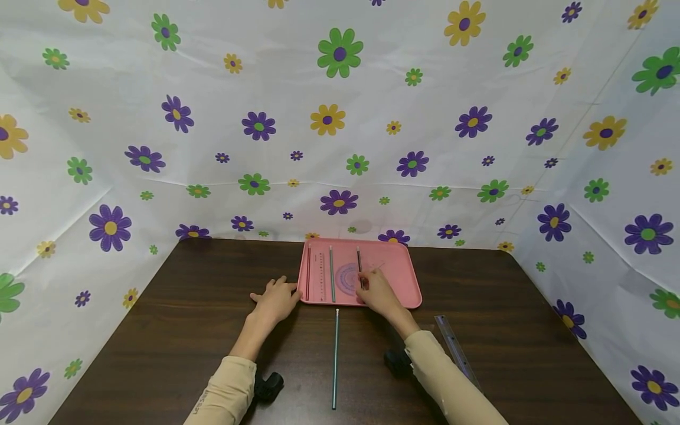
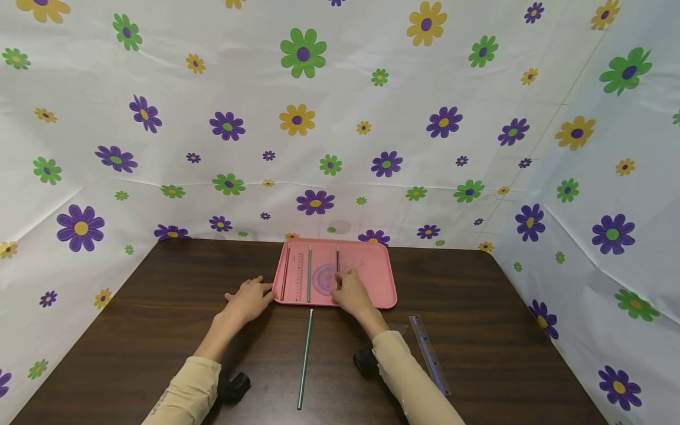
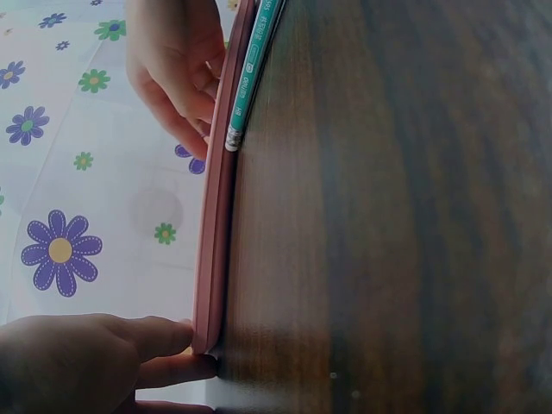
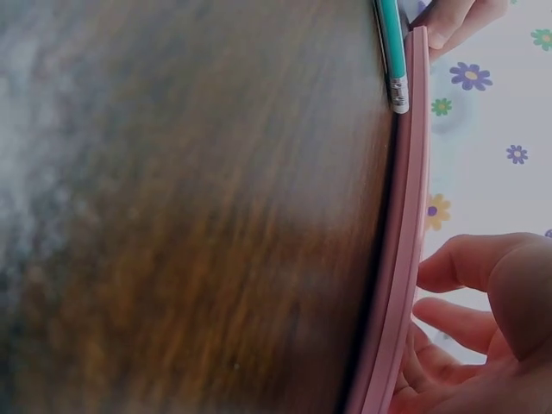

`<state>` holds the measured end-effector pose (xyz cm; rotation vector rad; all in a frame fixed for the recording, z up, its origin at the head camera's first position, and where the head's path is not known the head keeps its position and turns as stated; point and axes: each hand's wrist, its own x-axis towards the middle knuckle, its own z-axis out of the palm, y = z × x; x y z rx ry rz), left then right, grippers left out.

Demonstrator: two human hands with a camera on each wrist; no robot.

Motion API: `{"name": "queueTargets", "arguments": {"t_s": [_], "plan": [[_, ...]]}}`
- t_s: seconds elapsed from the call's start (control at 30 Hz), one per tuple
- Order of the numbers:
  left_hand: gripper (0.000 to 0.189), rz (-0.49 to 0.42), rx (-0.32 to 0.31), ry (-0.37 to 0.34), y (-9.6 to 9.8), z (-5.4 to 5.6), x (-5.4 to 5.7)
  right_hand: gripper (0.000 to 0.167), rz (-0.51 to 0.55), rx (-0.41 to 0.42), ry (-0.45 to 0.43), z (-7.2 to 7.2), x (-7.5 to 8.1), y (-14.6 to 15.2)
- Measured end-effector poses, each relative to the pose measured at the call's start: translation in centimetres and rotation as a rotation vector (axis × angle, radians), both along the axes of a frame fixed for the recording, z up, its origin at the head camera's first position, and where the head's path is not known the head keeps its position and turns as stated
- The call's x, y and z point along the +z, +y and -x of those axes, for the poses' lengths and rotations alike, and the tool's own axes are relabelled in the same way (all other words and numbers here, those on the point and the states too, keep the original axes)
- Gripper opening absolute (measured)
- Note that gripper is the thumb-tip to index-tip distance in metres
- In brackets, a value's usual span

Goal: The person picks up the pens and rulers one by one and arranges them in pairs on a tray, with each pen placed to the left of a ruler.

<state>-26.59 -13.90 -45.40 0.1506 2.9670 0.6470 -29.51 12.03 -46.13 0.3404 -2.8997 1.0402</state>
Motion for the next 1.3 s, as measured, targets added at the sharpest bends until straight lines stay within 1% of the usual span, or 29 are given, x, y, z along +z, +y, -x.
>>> {"name": "queueTargets", "arguments": {"t_s": [0.23, 0.47, 0.67, 0.93, 1.23, 1.3], "plan": [[0.043, 0.004, -0.001, 0.009, -0.1, 0.1, -0.1, 0.046, 0.027, 0.001, -0.019, -0.4, 0.3, 0.2], [0.043, 0.01, -0.002, 0.006, -0.1, 0.1, -0.2, 0.046, -0.012, 0.022, 0.022, -0.8, 0.6, 0.3], [0.043, 0.006, -0.001, 0.003, 0.0, 0.1, -0.1, 0.045, -0.028, 0.03, 0.033, -1.2, 0.8, 0.7], [0.043, 0.001, 0.0, 0.005, 0.0, 0.1, 0.1, 0.052, -0.028, 0.055, -0.017, -1.9, 1.4, 1.2], [0.043, -0.003, 0.001, 0.004, 0.0, 0.0, 0.1, 0.061, -0.08, 0.101, -0.023, -2.8, 1.7, 1.7], [0.043, -0.002, 0.001, 0.003, 0.0, 0.0, 0.1, 0.063, -0.077, 0.112, -0.034, -3.1, 1.8, 1.9]]}}
